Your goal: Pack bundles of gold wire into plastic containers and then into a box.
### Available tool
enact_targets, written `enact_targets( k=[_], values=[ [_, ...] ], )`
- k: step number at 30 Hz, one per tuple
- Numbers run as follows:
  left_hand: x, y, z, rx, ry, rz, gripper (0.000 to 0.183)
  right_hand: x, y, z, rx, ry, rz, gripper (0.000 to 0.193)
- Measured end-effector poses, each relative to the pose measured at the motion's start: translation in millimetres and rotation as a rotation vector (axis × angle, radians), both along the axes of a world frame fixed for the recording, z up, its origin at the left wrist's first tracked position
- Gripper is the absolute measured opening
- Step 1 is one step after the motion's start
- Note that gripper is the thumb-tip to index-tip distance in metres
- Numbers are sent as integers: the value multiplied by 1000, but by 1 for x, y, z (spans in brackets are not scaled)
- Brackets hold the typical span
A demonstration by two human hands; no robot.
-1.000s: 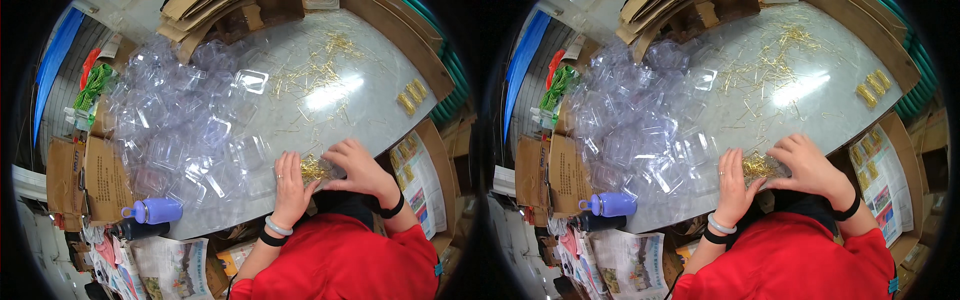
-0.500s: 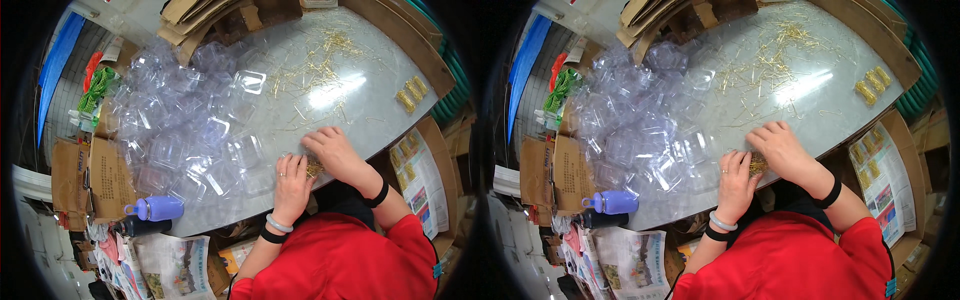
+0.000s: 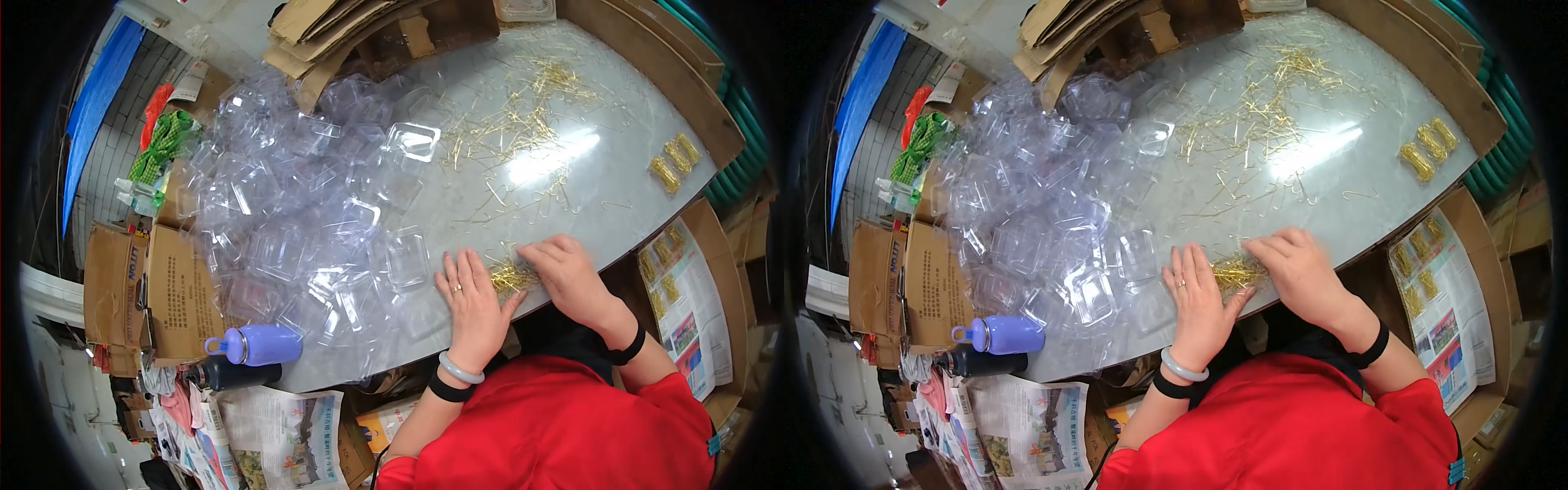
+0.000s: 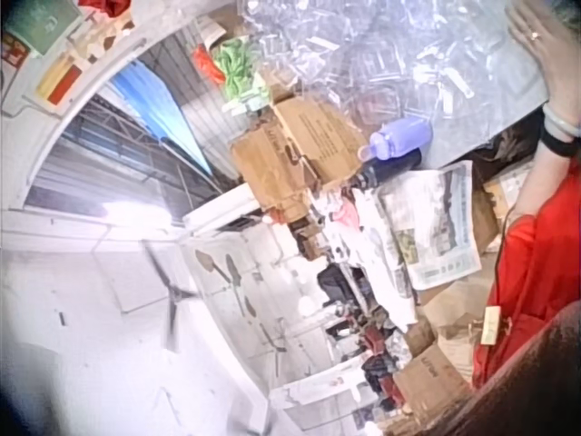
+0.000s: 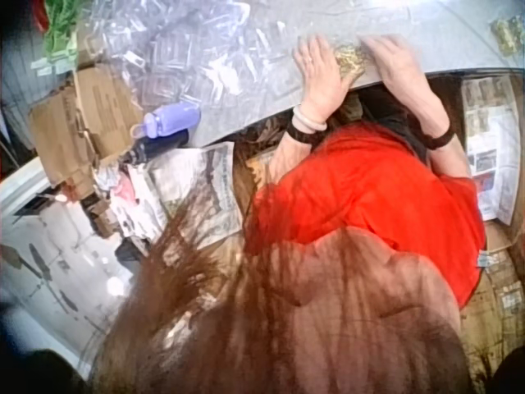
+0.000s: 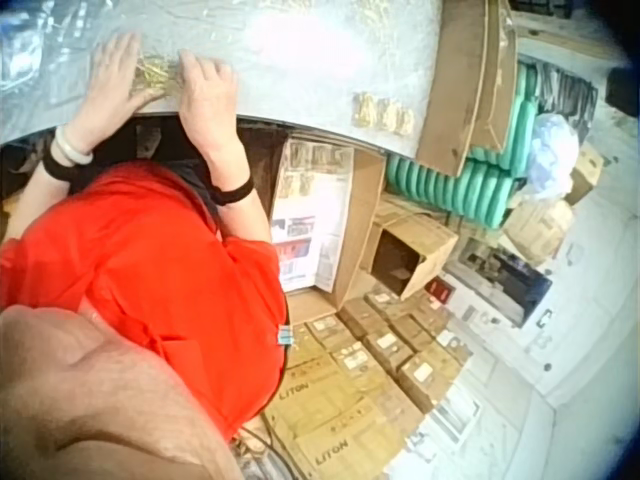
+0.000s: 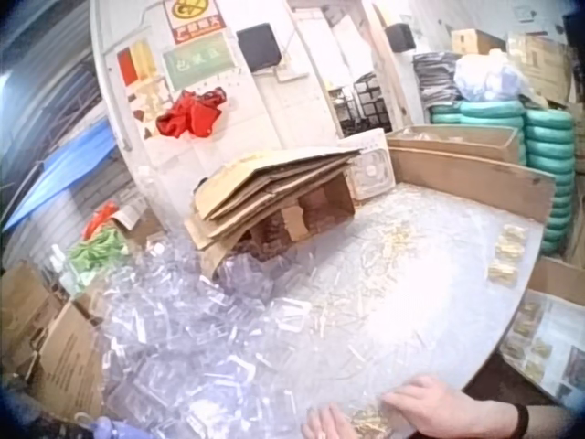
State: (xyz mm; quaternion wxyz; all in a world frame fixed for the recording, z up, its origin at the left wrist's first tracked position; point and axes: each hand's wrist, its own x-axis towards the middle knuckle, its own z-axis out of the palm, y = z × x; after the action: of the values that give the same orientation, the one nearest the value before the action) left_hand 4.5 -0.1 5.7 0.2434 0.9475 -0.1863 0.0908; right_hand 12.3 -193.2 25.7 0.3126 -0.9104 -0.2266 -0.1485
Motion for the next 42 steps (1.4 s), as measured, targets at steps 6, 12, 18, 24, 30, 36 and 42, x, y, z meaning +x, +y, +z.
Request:
enact_targets(
  k=[6,12,18,24,30,36,42],
  values=[
    [5,2,-2,-58,-46,-151,78,3,-4,0,137,115,50,39],
    [6,7,-1,-112,-31,-229,65,2,-18,4,-31,-38,153,42],
    [6,5,-2,-172,-14,-261,79,-4,0,-10,16,-37,27,46],
    [4,5,-2,-269,69,-242,91,14,-5,-3,114,119,273,59],
    [8,8,-2,-352,115,-253,88,21,-13,6,-68,53,378,64],
    [-4,7,16,-255,32,-162,82,21,-17,-11,58,173,304,59],
    [-31,4,22,-27,7,36,63,19,-27,-3,52,-6,305,59]
  ],
)
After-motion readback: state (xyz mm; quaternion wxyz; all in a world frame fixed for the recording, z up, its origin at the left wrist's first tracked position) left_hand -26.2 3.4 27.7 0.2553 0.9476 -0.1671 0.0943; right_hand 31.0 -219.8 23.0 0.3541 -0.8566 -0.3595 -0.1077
